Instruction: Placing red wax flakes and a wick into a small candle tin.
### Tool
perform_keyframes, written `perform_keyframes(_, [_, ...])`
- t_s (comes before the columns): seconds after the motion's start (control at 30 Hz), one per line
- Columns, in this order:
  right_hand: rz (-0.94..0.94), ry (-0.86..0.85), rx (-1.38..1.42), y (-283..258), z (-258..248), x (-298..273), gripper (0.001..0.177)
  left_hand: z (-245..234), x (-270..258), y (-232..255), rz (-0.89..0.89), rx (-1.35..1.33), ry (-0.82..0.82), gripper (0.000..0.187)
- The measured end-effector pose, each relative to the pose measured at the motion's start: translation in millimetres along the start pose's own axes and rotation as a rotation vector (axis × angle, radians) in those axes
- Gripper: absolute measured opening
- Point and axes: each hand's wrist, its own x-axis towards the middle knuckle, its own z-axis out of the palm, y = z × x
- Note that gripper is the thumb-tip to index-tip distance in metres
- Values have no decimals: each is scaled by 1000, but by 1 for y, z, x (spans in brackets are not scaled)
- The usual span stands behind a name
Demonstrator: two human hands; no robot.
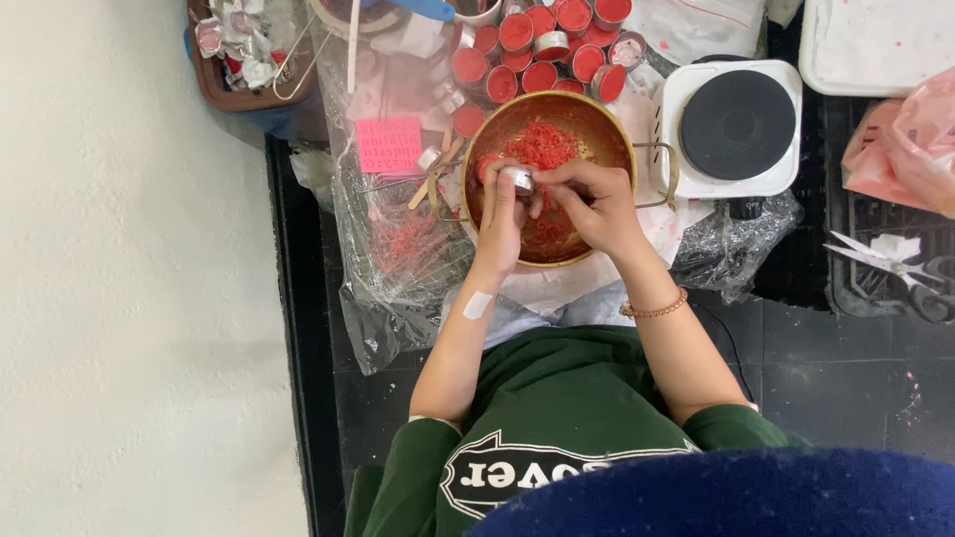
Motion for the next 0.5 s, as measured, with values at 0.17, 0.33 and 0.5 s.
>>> perform_keyframes(0.17, [-59, -90, 29, -8, 1, 0, 16, 3, 0, 2, 27, 25, -16, 28])
perform_keyframes(0.33, [-23, -100, 113, 15, -4, -6, 16, 5, 2, 1, -1, 61, 9, 30])
perform_keyframes(0.5, [59, 35, 162, 22, -4, -6, 14, 0, 2, -2, 4, -137, 12, 33])
